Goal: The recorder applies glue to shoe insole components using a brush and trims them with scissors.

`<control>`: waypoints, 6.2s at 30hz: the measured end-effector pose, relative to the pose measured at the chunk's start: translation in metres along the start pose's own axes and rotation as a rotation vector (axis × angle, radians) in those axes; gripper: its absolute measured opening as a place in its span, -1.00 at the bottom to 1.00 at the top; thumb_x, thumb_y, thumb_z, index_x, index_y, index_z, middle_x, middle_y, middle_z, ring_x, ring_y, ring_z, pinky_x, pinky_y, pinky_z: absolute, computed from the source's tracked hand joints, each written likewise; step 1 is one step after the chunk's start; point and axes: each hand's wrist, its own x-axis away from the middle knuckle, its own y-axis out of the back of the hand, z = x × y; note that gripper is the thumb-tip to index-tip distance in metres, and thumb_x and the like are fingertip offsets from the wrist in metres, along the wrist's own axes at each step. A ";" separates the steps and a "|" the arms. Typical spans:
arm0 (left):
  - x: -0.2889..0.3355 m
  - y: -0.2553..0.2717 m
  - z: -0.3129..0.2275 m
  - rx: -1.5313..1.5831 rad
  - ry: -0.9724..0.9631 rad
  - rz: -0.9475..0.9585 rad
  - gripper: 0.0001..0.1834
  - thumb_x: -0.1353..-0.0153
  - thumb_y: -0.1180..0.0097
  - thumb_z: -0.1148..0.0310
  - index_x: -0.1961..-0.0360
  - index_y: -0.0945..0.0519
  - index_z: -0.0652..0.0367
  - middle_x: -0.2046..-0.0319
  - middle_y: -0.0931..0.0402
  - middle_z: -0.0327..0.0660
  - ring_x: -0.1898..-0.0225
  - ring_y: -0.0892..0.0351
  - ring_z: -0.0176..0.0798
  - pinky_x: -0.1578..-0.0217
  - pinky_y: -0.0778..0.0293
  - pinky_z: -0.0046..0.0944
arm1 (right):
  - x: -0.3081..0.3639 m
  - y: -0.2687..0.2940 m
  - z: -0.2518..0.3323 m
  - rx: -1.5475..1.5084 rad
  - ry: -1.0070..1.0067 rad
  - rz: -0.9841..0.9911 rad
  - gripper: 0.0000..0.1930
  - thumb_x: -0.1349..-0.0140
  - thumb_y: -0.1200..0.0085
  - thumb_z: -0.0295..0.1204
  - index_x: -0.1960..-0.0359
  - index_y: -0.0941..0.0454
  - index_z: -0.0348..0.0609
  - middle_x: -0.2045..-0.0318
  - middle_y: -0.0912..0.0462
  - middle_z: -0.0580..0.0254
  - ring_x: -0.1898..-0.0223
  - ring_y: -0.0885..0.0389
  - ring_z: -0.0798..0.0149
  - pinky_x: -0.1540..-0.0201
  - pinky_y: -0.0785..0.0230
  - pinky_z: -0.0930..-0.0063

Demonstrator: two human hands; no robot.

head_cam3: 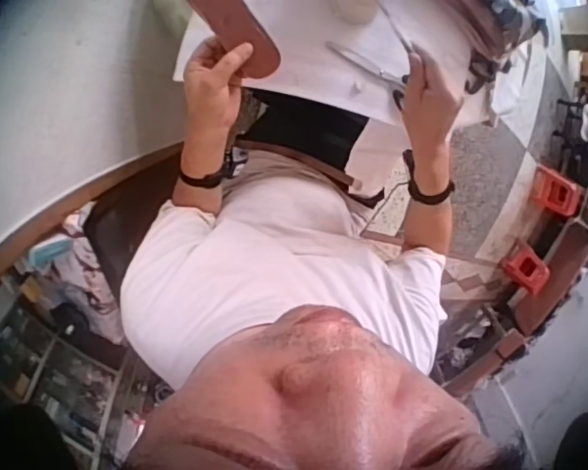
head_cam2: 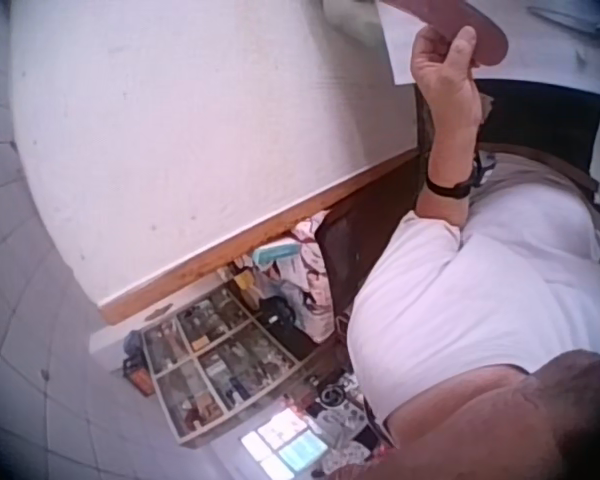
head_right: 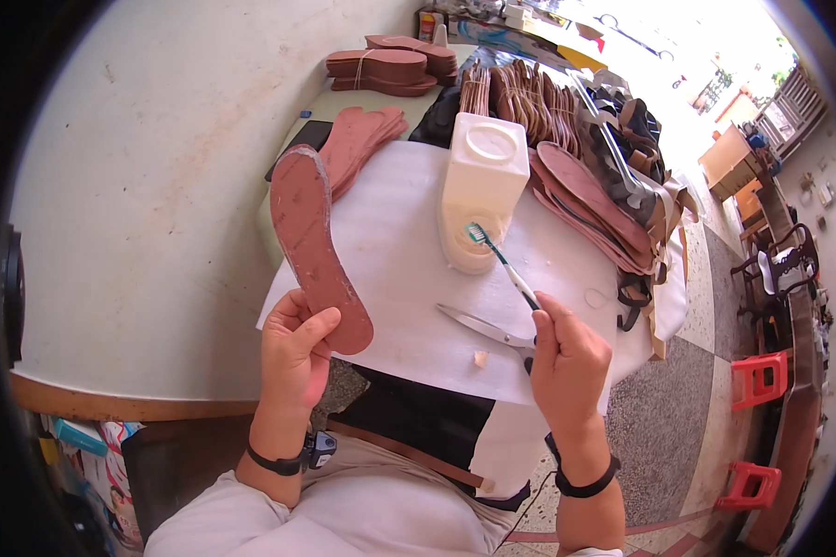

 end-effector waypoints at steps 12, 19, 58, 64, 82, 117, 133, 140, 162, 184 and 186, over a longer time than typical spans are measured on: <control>0.003 -0.002 0.001 0.014 0.009 0.005 -0.78 -0.21 -0.33 0.63 0.12 -0.64 0.27 0.27 -0.72 -0.21 0.34 -0.67 -0.47 0.37 -0.51 -0.48 | 0.013 -0.011 0.004 0.028 -0.039 -0.023 -0.85 -0.38 -0.16 -0.55 0.09 -0.71 -0.29 0.53 -0.64 -0.02 0.58 -0.59 0.16 0.44 -0.40 0.38; 0.002 -0.002 0.002 0.016 0.018 0.017 -0.78 -0.22 -0.32 0.62 0.11 -0.64 0.28 0.27 -0.73 -0.21 0.34 -0.67 -0.46 0.36 -0.51 -0.47 | 0.013 -0.009 0.003 0.027 -0.063 -0.056 -0.84 -0.39 -0.14 -0.55 0.07 -0.70 -0.32 0.50 -0.65 -0.02 0.55 -0.59 0.23 0.42 -0.41 0.42; 0.004 -0.008 -0.009 0.010 0.202 0.194 -0.81 -0.26 -0.24 0.61 0.11 -0.60 0.43 0.21 -0.71 -0.01 0.26 -0.77 -0.24 0.20 -0.76 -0.22 | 0.100 0.012 0.025 -0.622 -0.012 0.012 -0.79 -0.25 -0.24 -0.52 0.11 -0.69 -0.36 0.57 -0.46 0.29 0.55 -0.33 0.44 0.49 -0.07 0.54; 0.009 -0.010 -0.013 0.074 0.255 0.221 -0.81 -0.27 -0.23 0.61 0.10 -0.61 0.44 0.20 -0.71 -0.01 0.24 -0.77 -0.23 0.17 -0.76 -0.23 | 0.103 0.010 0.024 -0.602 -0.003 0.020 -0.79 -0.25 -0.22 -0.54 0.11 -0.69 -0.35 0.56 -0.47 0.28 0.55 -0.32 0.44 0.50 -0.05 0.55; 0.016 -0.005 -0.018 0.116 0.383 0.315 -0.77 -0.24 -0.25 0.60 0.07 -0.64 0.40 0.19 -0.71 -0.04 0.26 -0.72 -0.31 0.24 -0.65 -0.36 | 0.100 0.014 0.016 -0.616 -0.012 0.010 -0.83 -0.29 -0.21 -0.55 0.12 -0.68 -0.36 0.38 -0.57 0.23 0.41 -0.38 0.46 0.37 -0.15 0.60; 0.028 -0.016 -0.026 0.030 0.489 0.456 -0.76 -0.16 -0.36 0.62 0.13 -0.67 0.38 0.29 -0.72 -0.14 0.31 -0.71 -0.42 0.27 -0.64 -0.43 | 0.080 0.005 -0.007 -0.436 -0.121 -0.201 -0.79 -0.29 -0.11 -0.69 0.08 -0.69 -0.41 0.42 -0.56 0.28 0.47 -0.35 0.51 0.43 -0.09 0.63; 0.029 -0.009 -0.028 -0.181 0.476 0.489 -0.76 -0.09 -0.39 0.61 0.17 -0.71 0.37 0.28 -0.73 -0.16 0.28 -0.70 -0.43 0.17 -0.61 -0.41 | 0.070 0.018 -0.023 -0.371 -0.211 -0.259 -0.80 -0.34 -0.11 -0.66 0.05 -0.69 -0.43 0.22 -0.72 0.14 0.27 -0.58 0.47 0.21 -0.36 0.66; 0.027 -0.009 -0.033 -0.286 0.457 0.520 -0.76 -0.08 -0.39 0.65 0.18 -0.72 0.40 0.31 -0.74 -0.18 0.33 -0.67 -0.47 0.26 -0.59 -0.45 | 0.062 0.022 -0.024 -0.330 -0.258 -0.278 -0.80 -0.35 -0.13 -0.64 0.05 -0.70 -0.42 0.20 -0.73 0.13 0.23 -0.62 0.44 0.17 -0.40 0.63; 0.021 -0.012 -0.038 -0.821 -0.061 0.283 -0.83 -0.06 -0.28 0.72 0.30 -0.75 0.35 0.36 -0.63 -0.26 0.37 -0.52 -0.49 0.37 -0.39 -0.45 | 0.064 0.036 0.002 -0.255 -0.091 -0.282 -0.77 -0.34 -0.13 -0.60 0.02 -0.67 -0.43 0.15 -0.74 -0.04 0.22 -0.65 0.39 0.17 -0.44 0.60; 0.010 0.006 -0.084 -0.275 -0.691 -0.064 -0.12 -0.14 -0.24 0.80 -0.46 -0.12 0.28 -0.03 -0.57 -0.03 -0.03 -0.64 -0.27 -0.10 -0.57 -0.23 | 0.092 0.029 -0.004 -0.510 -0.267 -0.360 -0.69 -0.33 0.03 -0.65 -0.05 -0.65 -0.42 0.26 -0.61 0.32 0.46 -0.30 0.60 0.44 -0.08 0.68; 0.002 0.007 -0.078 -0.268 -0.659 -0.044 -0.13 -0.14 -0.25 0.78 -0.45 -0.13 0.30 -0.03 -0.57 -0.04 -0.02 -0.64 -0.28 -0.07 -0.59 -0.26 | 0.093 0.028 -0.004 -0.495 -0.268 -0.345 -0.68 -0.33 0.04 -0.65 -0.05 -0.65 -0.42 0.26 -0.61 0.30 0.46 -0.30 0.60 0.44 -0.09 0.68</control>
